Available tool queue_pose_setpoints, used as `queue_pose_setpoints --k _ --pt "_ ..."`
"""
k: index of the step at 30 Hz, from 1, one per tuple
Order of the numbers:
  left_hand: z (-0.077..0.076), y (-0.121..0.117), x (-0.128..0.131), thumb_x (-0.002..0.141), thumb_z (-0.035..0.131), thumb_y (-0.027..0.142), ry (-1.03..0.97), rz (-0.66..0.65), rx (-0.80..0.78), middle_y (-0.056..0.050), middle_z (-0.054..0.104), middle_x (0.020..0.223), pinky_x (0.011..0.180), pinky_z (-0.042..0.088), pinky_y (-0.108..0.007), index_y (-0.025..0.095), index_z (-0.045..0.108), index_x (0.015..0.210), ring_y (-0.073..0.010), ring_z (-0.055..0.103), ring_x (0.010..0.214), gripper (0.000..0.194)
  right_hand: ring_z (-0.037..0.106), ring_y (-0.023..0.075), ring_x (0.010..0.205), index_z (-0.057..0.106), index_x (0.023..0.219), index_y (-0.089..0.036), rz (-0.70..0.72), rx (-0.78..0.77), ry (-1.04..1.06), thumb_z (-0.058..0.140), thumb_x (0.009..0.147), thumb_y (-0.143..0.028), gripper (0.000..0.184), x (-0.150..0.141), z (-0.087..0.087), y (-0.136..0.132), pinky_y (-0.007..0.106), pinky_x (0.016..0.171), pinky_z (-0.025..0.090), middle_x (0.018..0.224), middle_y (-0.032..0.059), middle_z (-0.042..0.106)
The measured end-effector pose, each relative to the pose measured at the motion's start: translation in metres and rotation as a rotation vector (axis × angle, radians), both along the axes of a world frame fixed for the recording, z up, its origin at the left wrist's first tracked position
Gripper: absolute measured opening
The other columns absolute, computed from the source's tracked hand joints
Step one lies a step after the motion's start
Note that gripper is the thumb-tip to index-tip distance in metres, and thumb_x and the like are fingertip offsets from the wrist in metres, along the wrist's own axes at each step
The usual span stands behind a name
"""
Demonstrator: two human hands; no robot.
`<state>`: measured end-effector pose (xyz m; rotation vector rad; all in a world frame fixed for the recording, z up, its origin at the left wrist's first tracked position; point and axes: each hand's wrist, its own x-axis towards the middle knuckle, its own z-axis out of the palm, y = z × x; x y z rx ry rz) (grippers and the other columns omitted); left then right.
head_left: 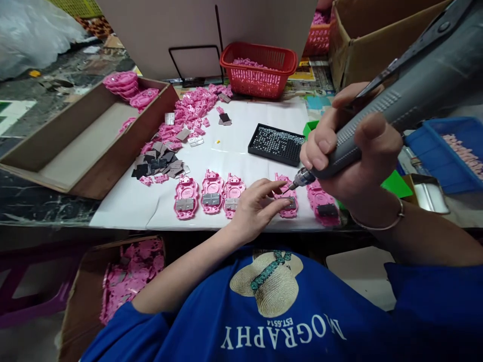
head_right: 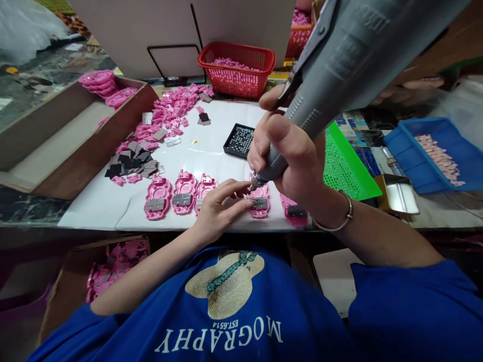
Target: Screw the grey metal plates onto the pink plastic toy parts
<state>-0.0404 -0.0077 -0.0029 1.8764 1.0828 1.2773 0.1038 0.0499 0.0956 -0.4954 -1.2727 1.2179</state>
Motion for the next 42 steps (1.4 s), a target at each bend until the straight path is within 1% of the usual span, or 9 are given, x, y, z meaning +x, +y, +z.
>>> queue_pose_setpoints --k 3,7,10,24,27,31,36,39,42 --pt "-0.006 -0.005 0.001 0.094 0.062 0.035 0.238 0.087 0.16 -0.008 0.068 0.095 0.076 0.053 -0.032 0.015 0.066 0.109 -0.0164 0.062 0.086 0.025 0.039 0.012 0.036 0.06 0.087 -0.031 -0.064 0.092 0.0 0.075 0.071 -0.04 0.024 0.005 -0.013 0.011 0.032 0.035 0.032 0.054 -0.0065 0.045" --pt "-0.008 -0.01 0.006 0.098 0.054 0.038 0.646 0.0 0.355 -0.014 0.069 0.114 0.08 0.05 -0.039 0.011 0.064 0.111 -0.0239 0.059 0.097 0.032 0.041 0.0117 0.04 0.057 0.093 -0.033 -0.114 0.087 -0.105 0.078 0.071 -0.049 0.035 0.009 -0.033 0.025 0.032 0.038 0.033 0.06 -0.0063 0.049" --pt "-0.009 -0.011 0.01 0.1 0.049 0.038 0.799 -0.014 0.397 -0.014 0.07 0.111 0.078 0.047 -0.038 0.009 0.064 0.11 -0.0245 0.058 0.096 0.034 0.043 0.0127 0.042 0.054 0.095 -0.034 -0.138 0.04 -0.151 0.078 0.068 -0.057 0.042 0.009 -0.042 0.029 0.032 0.041 0.036 0.063 -0.0062 0.051" --pt "-0.013 -0.008 0.009 0.101 0.047 0.039 0.804 -0.034 0.431 -0.014 0.07 0.11 0.078 0.046 -0.035 0.006 0.064 0.11 -0.0235 0.058 0.094 0.038 0.042 0.0104 0.043 0.056 0.081 -0.029 -0.054 0.192 -0.178 0.077 0.075 -0.038 0.023 0.005 -0.06 0.028 0.028 0.038 0.035 0.059 -0.0067 0.051" --pt "-0.014 -0.008 0.008 0.101 0.047 0.039 0.792 -0.033 0.441 -0.014 0.07 0.109 0.077 0.046 -0.035 0.005 0.063 0.11 -0.0233 0.057 0.093 0.038 0.04 0.0094 0.041 0.055 0.079 -0.027 -0.034 0.162 -0.146 0.077 0.075 -0.037 0.024 0.005 -0.064 0.032 0.027 0.035 0.032 0.057 -0.0072 0.05" --pt "-0.013 -0.003 0.012 0.1 0.047 0.042 0.851 -0.067 0.414 -0.014 0.068 0.11 0.078 0.047 -0.035 0.005 0.062 0.113 -0.0232 0.057 0.095 0.042 0.04 0.0089 0.037 0.059 0.09 -0.027 0.007 0.104 -0.075 0.079 0.073 -0.039 0.028 0.007 -0.053 0.04 0.027 0.034 0.033 0.056 -0.0079 0.051" --pt "0.0 -0.002 0.013 0.101 0.045 0.042 0.967 -0.144 0.404 -0.015 0.066 0.118 0.08 0.046 -0.035 0.006 0.06 0.12 -0.0229 0.058 0.099 0.043 0.043 0.0102 0.039 0.063 0.087 -0.031 -0.231 0.185 -0.018 0.076 0.07 -0.042 0.024 0.009 -0.019 0.04 0.029 0.035 0.031 0.056 -0.0065 0.047" --pt "0.014 -0.017 -0.011 0.101 0.047 0.041 0.963 -0.038 0.492 -0.016 0.06 0.133 0.088 0.045 -0.037 0.007 0.059 0.123 -0.0244 0.057 0.108 0.042 0.042 0.0109 0.039 0.066 0.083 -0.031 -0.289 0.209 -0.031 0.074 0.068 -0.039 0.019 0.011 -0.008 0.04 0.029 0.035 0.031 0.053 -0.0061 0.044" --pt "0.025 -0.036 -0.048 0.098 0.055 0.038 1.079 0.115 0.452 -0.017 0.063 0.13 0.094 0.044 -0.042 0.006 0.06 0.124 -0.0293 0.055 0.114 0.042 0.042 0.012 0.039 0.067 0.083 -0.032 -0.301 0.19 -0.058 0.073 0.066 -0.036 0.018 0.013 -0.011 0.046 0.03 0.035 0.032 0.05 -0.0067 0.043"
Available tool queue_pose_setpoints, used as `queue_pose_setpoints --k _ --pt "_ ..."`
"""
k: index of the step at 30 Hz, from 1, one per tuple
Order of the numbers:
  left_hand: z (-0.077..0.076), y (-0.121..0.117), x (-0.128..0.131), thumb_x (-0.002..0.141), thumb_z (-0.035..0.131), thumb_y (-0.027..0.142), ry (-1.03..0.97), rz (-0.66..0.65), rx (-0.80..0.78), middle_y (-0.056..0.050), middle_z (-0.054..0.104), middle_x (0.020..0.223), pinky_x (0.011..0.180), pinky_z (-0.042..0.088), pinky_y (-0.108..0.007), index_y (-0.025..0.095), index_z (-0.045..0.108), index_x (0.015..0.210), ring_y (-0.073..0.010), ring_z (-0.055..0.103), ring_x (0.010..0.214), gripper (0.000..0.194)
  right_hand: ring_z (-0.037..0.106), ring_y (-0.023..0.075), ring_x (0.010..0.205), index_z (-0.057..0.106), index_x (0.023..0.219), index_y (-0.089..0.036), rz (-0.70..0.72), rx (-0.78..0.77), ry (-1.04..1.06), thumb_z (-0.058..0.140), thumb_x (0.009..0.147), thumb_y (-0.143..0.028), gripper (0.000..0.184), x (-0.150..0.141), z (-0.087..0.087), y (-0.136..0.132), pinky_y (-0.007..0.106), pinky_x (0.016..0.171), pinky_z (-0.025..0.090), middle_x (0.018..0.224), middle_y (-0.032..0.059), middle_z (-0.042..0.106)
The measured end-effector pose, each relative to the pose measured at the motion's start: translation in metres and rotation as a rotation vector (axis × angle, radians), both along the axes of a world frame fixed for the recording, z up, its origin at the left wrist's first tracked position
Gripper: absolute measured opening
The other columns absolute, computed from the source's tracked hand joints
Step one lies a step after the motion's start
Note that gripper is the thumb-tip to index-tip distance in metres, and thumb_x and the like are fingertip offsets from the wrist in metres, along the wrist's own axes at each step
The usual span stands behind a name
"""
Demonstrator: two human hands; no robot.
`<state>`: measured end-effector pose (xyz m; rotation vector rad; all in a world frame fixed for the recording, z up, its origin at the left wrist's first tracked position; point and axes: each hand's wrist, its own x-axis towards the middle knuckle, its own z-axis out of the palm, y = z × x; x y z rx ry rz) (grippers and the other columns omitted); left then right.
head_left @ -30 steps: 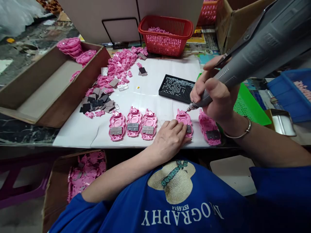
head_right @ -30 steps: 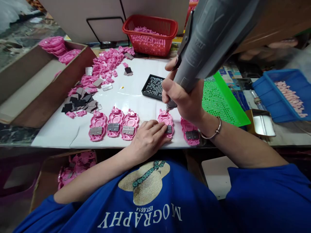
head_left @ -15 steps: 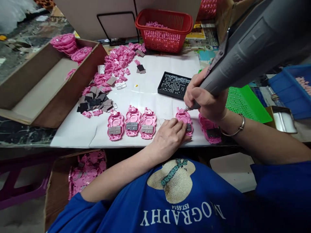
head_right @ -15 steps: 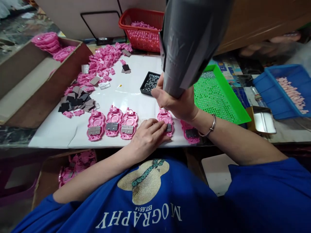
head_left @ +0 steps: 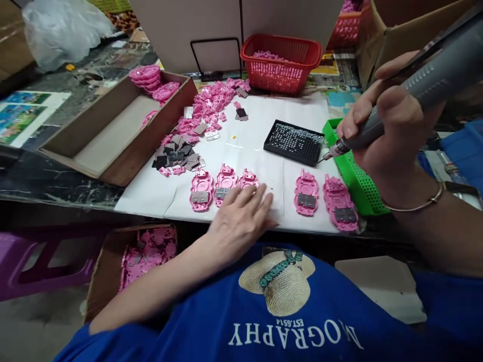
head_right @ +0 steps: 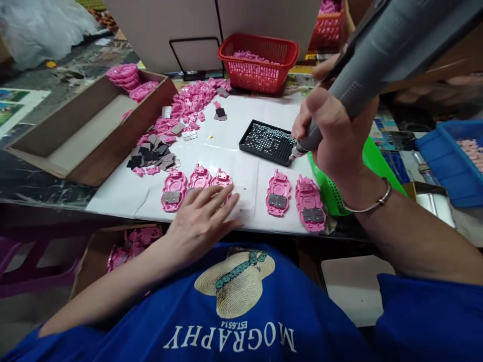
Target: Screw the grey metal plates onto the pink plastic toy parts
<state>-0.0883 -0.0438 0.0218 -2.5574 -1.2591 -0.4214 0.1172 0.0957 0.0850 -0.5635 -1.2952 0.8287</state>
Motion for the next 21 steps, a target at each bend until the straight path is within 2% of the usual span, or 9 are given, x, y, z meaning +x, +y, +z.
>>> queue_pose_setpoints --k 3,5,8,12,16,21 --pt "0.002 -0.009 -0.025 0.096 0.056 0.025 0.132 0.058 -0.026 -0.018 0.067 0.121 0.09 0.045 -0.043 0.004 0.061 0.12 -0.0295 0.058 0.108 0.032 0.041 0.0121 0.038 0.066 0.084 -0.032 0.025 0.004 0.019 0.074 0.067 -0.037 0.02 -0.001 -0.007 0.012 0.03 0.035 0.033 0.05 -0.0074 0.044" --pt "-0.001 -0.008 -0.029 0.095 0.054 0.015 0.172 0.042 -0.043 -0.015 0.07 0.114 0.088 0.045 -0.042 0.004 0.063 0.117 -0.0277 0.06 0.102 0.027 0.039 0.0116 0.036 0.065 0.085 -0.031 0.044 0.048 0.045 0.075 0.069 -0.039 0.02 -0.004 -0.009 0.02 0.03 0.034 0.031 0.05 -0.0077 0.045" --pt "-0.008 0.0 -0.017 0.094 0.05 0.011 0.161 0.002 -0.033 -0.014 0.07 0.111 0.086 0.046 -0.041 0.005 0.063 0.117 -0.0264 0.06 0.099 0.027 0.043 0.0113 0.038 0.065 0.088 -0.029 0.072 0.08 0.042 0.076 0.075 -0.039 0.019 -0.008 -0.01 0.028 0.03 0.036 0.031 0.054 -0.0068 0.048" --pt "-0.018 0.011 0.01 0.096 0.051 0.017 0.078 -0.036 0.001 -0.013 0.069 0.113 0.082 0.047 -0.04 0.007 0.061 0.118 -0.0262 0.059 0.1 0.026 0.045 0.011 0.038 0.062 0.09 -0.028 0.089 0.118 0.023 0.076 0.075 -0.04 0.023 -0.013 -0.013 0.04 0.029 0.037 0.033 0.054 -0.0078 0.048" --pt "-0.027 0.017 0.031 0.096 0.051 0.017 0.012 -0.109 -0.029 -0.015 0.066 0.117 0.079 0.048 -0.037 0.006 0.058 0.123 -0.0259 0.059 0.1 0.03 0.044 0.0104 0.039 0.061 0.088 -0.029 0.065 0.057 0.015 0.077 0.072 -0.042 0.026 -0.014 -0.022 0.056 0.029 0.039 0.034 0.055 -0.0091 0.048" --pt "-0.037 0.018 0.036 0.098 0.052 0.024 -0.104 -0.133 -0.02 -0.016 0.065 0.119 0.08 0.05 -0.037 0.006 0.057 0.124 -0.027 0.059 0.105 0.032 0.04 0.011 0.039 0.059 0.085 -0.034 0.008 -0.029 -0.014 0.078 0.066 -0.049 0.031 -0.013 -0.035 0.07 0.031 0.04 0.034 0.056 -0.0093 0.046"
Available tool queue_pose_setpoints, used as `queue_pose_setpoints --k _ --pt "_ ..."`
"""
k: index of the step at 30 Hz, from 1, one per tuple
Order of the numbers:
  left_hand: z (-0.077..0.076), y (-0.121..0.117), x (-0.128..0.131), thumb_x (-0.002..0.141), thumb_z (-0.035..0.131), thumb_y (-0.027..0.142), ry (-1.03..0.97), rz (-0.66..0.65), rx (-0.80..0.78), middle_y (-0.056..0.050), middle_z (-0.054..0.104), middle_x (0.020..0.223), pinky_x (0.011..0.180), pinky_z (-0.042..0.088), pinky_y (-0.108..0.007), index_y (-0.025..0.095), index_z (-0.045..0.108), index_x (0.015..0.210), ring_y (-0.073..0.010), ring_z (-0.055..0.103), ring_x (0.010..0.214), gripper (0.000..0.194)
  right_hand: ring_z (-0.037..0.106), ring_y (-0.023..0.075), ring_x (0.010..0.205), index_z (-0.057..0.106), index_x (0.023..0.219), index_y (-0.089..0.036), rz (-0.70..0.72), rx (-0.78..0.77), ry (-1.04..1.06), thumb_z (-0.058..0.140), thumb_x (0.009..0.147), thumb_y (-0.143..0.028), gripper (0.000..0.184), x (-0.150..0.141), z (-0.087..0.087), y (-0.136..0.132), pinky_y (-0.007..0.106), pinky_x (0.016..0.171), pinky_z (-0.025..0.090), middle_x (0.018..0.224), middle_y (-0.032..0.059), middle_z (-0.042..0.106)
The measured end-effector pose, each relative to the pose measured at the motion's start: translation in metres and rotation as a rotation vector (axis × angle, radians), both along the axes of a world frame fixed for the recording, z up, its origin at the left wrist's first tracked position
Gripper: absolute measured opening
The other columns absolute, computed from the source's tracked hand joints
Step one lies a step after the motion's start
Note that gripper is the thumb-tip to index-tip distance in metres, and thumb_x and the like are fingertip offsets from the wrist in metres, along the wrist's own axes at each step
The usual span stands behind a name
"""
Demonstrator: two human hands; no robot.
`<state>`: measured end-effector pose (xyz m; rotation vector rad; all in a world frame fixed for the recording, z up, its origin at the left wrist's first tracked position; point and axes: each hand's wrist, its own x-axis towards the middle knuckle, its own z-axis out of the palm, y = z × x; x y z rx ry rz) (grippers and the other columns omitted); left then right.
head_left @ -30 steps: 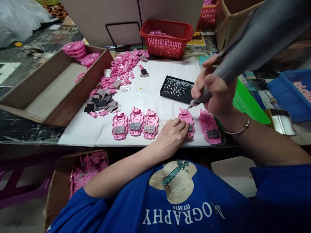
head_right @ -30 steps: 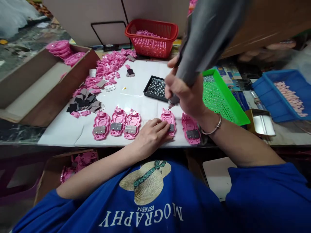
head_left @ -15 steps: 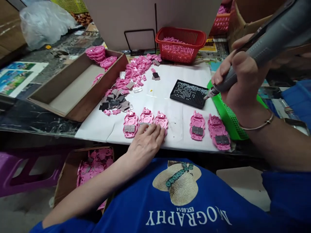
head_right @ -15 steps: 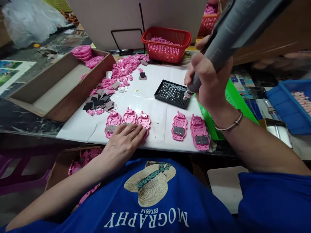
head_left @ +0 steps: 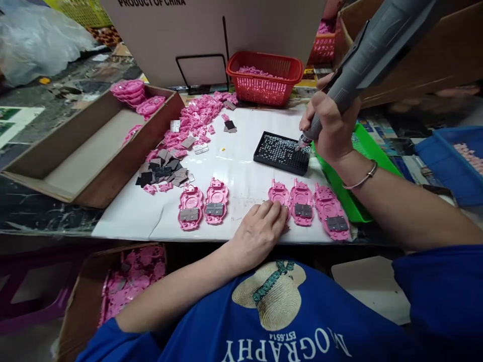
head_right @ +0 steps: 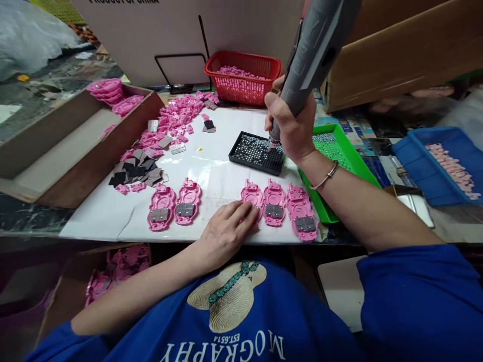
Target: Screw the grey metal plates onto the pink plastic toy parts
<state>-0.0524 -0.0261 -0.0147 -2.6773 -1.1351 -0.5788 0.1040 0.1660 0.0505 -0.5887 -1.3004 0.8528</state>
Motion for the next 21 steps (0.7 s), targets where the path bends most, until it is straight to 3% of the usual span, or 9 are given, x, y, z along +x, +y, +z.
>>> queue_pose_setpoints --k 10,21 --pt "-0.004 0.002 -0.001 0.098 0.053 0.025 -0.066 -0.015 -0.026 -0.016 0.065 0.118 0.082 0.052 -0.038 0.006 0.056 0.124 -0.0269 0.059 0.106 0.032 0.039 0.0142 0.045 0.052 0.089 -0.041 -0.068 -0.094 -0.148 0.068 0.071 -0.055 0.029 0.003 -0.006 -0.005 0.035 0.046 0.035 0.058 -0.008 0.047" --pt "-0.003 0.001 -0.002 0.099 0.05 0.026 -0.054 -0.016 -0.069 -0.016 0.064 0.119 0.082 0.051 -0.038 0.007 0.056 0.125 -0.0266 0.058 0.105 0.032 0.035 0.0115 0.042 0.049 0.09 -0.036 -0.031 -0.042 -0.08 0.07 0.069 -0.052 0.034 0.002 -0.016 0.007 0.032 0.043 0.028 0.055 -0.01 0.046"
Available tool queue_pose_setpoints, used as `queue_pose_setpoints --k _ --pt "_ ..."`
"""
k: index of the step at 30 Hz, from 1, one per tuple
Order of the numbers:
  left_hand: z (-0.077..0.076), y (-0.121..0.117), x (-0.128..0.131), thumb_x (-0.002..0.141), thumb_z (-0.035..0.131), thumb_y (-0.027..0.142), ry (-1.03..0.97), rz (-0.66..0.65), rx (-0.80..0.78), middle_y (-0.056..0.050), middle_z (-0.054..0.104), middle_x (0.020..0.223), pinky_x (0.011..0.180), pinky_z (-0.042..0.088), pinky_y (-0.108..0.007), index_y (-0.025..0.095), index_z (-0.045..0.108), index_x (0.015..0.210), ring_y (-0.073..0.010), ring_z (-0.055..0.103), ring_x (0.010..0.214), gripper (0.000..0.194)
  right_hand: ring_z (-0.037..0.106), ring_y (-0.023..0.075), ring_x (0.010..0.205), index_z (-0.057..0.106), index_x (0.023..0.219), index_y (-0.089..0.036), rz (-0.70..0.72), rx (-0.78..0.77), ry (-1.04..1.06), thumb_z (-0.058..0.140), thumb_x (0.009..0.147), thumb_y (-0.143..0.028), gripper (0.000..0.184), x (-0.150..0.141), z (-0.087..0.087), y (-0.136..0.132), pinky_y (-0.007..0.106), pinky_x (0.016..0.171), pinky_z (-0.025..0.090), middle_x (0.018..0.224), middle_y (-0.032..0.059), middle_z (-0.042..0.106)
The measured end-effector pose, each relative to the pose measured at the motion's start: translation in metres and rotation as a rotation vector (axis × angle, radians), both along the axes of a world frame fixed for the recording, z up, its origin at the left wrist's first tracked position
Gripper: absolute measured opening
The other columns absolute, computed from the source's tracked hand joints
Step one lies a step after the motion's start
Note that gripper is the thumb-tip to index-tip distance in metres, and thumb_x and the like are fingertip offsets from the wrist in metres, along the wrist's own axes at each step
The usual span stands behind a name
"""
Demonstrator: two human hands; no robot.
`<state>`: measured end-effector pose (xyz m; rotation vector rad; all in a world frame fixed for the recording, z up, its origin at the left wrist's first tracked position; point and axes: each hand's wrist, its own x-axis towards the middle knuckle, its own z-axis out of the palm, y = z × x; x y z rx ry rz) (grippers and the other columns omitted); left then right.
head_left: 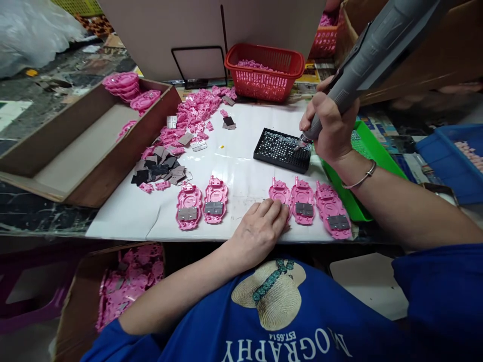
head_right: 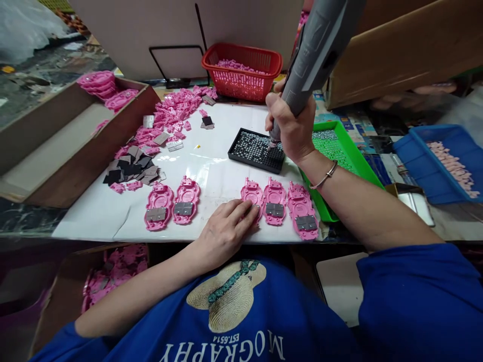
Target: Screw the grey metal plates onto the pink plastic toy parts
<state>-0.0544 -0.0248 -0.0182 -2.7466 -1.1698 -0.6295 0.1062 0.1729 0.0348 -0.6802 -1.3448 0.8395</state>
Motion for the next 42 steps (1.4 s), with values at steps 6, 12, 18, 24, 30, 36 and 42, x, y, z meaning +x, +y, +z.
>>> queue_pose_setpoints --k 6,12,18,24,30,36,42 --pt "0.0 0.0 0.0 0.099 0.051 0.025 -0.009 0.0 0.003 -0.015 0.063 0.119 0.083 0.05 -0.038 0.007 0.055 0.125 -0.0272 0.056 0.107 0.032 0.037 0.0113 0.041 0.049 0.088 -0.034 0.033 0.035 0.011 0.073 0.072 -0.051 0.034 -0.001 -0.006 0.004 0.032 0.044 0.027 0.053 -0.0111 0.044" --pt "0.001 0.001 0.0 0.101 0.046 0.027 -0.001 -0.003 -0.031 -0.016 0.063 0.117 0.082 0.05 -0.038 0.008 0.054 0.126 -0.0258 0.057 0.105 0.033 0.034 0.0103 0.041 0.052 0.088 -0.035 0.039 0.061 0.045 0.075 0.069 -0.053 0.034 -0.002 0.01 -0.005 0.031 0.042 0.029 0.056 -0.0101 0.044" --pt "-0.001 0.002 0.0 0.101 0.047 0.028 -0.009 -0.006 -0.028 -0.016 0.063 0.117 0.083 0.049 -0.037 0.007 0.055 0.125 -0.0256 0.057 0.104 0.033 0.042 0.0136 0.043 0.058 0.088 -0.033 0.081 -0.005 0.075 0.073 0.07 -0.042 0.025 -0.015 0.04 -0.055 0.033 0.043 0.036 0.057 -0.0067 0.044" --pt "-0.002 0.003 0.0 0.101 0.044 0.027 -0.004 -0.006 -0.04 -0.016 0.063 0.119 0.083 0.05 -0.038 0.009 0.054 0.127 -0.025 0.056 0.105 0.033 0.042 0.0119 0.038 0.058 0.092 -0.032 0.23 -0.027 0.026 0.076 0.071 -0.048 0.032 -0.026 0.03 -0.085 0.032 0.037 0.034 0.058 -0.0071 0.049" --pt "-0.002 0.003 0.0 0.101 0.047 0.026 -0.005 -0.006 -0.029 -0.016 0.063 0.12 0.083 0.049 -0.038 0.007 0.055 0.127 -0.0253 0.057 0.104 0.033 0.042 0.0119 0.039 0.062 0.089 -0.034 0.253 -0.082 0.052 0.08 0.068 -0.047 0.031 -0.028 0.021 -0.089 0.031 0.037 0.036 0.059 -0.0069 0.048" --pt "-0.001 0.002 -0.001 0.101 0.045 0.024 -0.002 -0.01 -0.043 -0.017 0.063 0.12 0.083 0.05 -0.038 0.007 0.055 0.128 -0.0254 0.057 0.105 0.033 0.043 0.0103 0.04 0.062 0.089 -0.032 0.275 -0.086 0.055 0.081 0.068 -0.045 0.031 -0.03 0.021 -0.089 0.029 0.037 0.036 0.059 -0.0071 0.05" --pt "-0.001 0.003 0.0 0.101 0.044 0.021 -0.006 -0.023 -0.052 -0.017 0.062 0.121 0.085 0.051 -0.038 0.006 0.054 0.128 -0.0256 0.057 0.105 0.033 0.041 0.008 0.037 0.059 0.088 -0.028 0.338 -0.03 0.086 0.081 0.069 -0.04 0.032 -0.034 0.015 -0.088 0.026 0.034 0.035 0.055 -0.009 0.051"
